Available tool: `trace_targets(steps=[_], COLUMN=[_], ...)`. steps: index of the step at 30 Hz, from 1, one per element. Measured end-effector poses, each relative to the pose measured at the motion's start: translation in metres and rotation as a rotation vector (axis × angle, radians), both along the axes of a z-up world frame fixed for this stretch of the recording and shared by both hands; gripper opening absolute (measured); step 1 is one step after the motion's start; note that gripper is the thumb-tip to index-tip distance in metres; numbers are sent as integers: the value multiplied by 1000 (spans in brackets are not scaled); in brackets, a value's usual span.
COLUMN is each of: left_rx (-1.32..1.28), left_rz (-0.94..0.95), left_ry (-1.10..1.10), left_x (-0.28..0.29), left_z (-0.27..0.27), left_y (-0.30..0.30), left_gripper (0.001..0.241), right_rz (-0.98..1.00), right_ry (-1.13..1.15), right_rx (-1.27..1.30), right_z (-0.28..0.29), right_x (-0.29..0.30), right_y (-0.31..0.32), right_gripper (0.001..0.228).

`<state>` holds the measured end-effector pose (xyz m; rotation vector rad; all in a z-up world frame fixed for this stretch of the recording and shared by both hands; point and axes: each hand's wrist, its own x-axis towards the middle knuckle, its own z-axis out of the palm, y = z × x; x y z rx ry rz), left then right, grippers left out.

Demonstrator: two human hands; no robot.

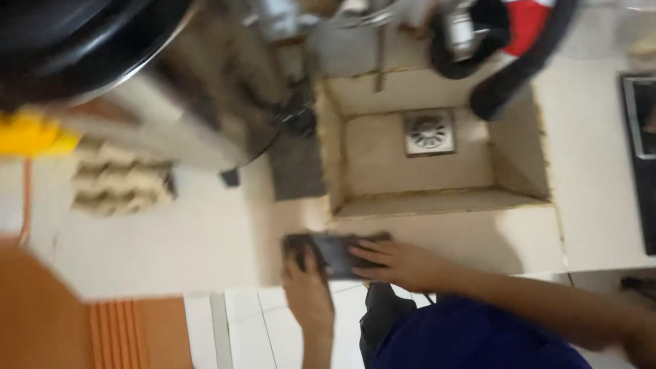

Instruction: Cleaning a coffee shop counter, menu, calculator, and POS tablet with a cloth.

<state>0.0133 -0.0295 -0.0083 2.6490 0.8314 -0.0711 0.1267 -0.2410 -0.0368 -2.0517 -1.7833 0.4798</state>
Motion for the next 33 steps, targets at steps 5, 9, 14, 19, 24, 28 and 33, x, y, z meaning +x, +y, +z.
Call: trace_targets(steps=[5, 9, 14, 19, 24, 28, 33], left_rx=[-312, -392, -148, -366, -259, -829, -1003], left_rz=[-478, -762, -1370, -1344, -1394, -901, -575], left_ry=[188, 154, -60, -142, -343, -18, 474], left_x=[59, 115, 178, 202, 241, 246, 247], left_z=[-12, -32, -17, -83, -134, -157, -203], left_y=[-120, -238, -349, -362, -333, -333, -324], left_gripper=[77, 78, 78, 72, 39, 54, 49], right_rz=[-362, -697, -1261, -1395, -1348, -1217, -1058], right_ry=[94, 55, -11, -28, 53, 29, 36], right_rx=[-93, -255, -180, -134, -166, -133, -109], right_z=[5, 12, -31, 4, 27, 29, 18], right_x=[-10, -41, -75, -52, -16, 3, 27], right_y=[-187, -289, -324, -305, -312, -334, -353], right_gripper=[58, 52, 52, 55, 56, 55, 60])
